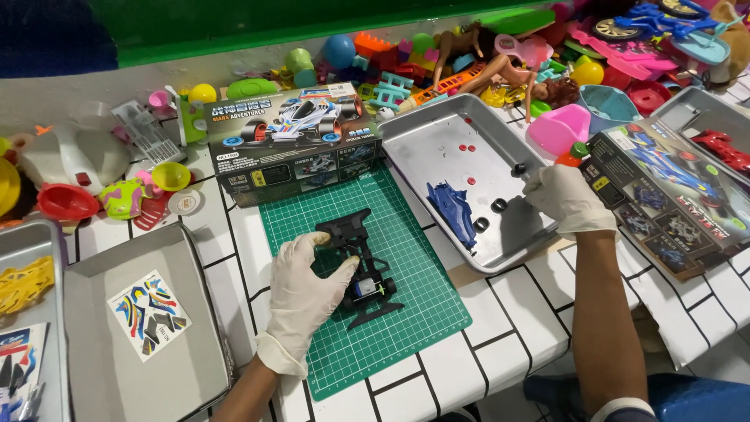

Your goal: Assembling a model toy car by installing gears and motor components into the chassis

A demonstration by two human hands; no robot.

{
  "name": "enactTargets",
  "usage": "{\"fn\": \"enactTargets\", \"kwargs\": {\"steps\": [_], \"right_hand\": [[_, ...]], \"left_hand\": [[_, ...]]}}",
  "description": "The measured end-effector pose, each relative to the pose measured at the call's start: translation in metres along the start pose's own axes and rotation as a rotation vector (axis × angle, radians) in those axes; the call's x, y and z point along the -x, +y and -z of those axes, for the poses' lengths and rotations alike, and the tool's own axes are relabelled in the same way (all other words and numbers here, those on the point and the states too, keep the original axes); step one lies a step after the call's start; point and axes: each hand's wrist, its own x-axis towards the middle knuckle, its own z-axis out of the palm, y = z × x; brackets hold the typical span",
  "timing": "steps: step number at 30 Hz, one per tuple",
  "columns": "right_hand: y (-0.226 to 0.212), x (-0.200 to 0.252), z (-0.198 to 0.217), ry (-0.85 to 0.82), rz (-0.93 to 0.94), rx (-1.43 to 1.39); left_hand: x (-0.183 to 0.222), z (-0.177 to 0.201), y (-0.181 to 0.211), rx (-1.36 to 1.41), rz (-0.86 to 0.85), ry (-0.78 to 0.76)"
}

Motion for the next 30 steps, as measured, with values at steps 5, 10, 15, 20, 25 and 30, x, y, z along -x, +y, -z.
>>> {"fn": "enactTargets", "kwargs": {"steps": [5, 10, 15, 20, 25, 30], "right_hand": [[0.040, -0.088, -0.039, 0.148, 0.110, -0.007], [0.028, -0.094, -0.047, 0.135, 0.157, 0.196], [-0.003, -0.052, -0.022, 0.096, 0.158, 0.031], [-0.022, 0.010, -0.006, 0.022, 0.204, -0.069], [-0.025, 0.031, 0.002, -0.028, 0.180, -0.111], [-0.006, 0.021, -0.008, 0.036, 0.293, -0.165]], "left_hand": [[0.001, 0.005, 0.005, -0.428, -0.024, -0.097], [0.002, 0.003, 0.003, -0.456, -0.034, -0.110], [0.002, 0.001, 0.000, -0.396, -0.059, -0.028], [0.004, -0.005, -0.006, -0.330, -0.139, 0.104], [0.005, -0.008, -0.010, -0.361, -0.172, 0.173], [0.006, -0.003, 0.000, -0.348, -0.186, 0.179]]}}
